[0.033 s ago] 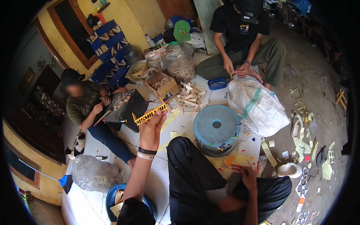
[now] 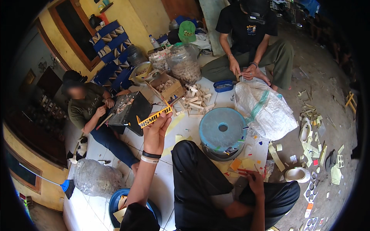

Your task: The person sits on the floor and uses pink scissors to cut a yellow strip of tape into smaller pieces. They repeatedly fold and cut the tape, handling the pieces with both hands.

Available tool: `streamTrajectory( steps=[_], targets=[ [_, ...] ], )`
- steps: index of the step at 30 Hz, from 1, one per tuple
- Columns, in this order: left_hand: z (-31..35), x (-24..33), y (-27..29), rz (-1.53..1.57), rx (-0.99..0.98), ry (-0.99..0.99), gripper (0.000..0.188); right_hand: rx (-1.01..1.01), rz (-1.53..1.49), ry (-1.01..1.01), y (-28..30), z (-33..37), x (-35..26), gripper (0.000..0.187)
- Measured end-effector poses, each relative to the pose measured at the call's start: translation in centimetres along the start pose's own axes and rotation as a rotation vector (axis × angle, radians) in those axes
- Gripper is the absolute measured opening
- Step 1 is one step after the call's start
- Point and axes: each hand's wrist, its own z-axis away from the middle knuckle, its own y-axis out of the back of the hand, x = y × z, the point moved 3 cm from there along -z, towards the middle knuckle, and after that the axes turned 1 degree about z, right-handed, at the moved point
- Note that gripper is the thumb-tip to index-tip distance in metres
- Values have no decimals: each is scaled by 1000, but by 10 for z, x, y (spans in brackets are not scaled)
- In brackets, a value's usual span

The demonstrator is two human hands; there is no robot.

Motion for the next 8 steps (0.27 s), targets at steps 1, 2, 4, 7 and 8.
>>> streamTrajectory(
  steps=[1,2,4,7,8],
  targets=[
    [-1,0,-1,14,1,15,17,2,11,-1,0,-1,0,13],
    [-3,1,-2,21,-14,11,17,-10,12,-25,0,-2,3,13],
    [-5,-3,-2,53,-35,-2,18,-44,1,-87,-1,-2,13,13],
    [-9,-10,5,54,-55,6,25,-22,-37,-23,-9,-3,28,14],
    [-11,-12,8,40,-92,0,24,-73,-140,-63,-11,-5,37,19]
  ],
)
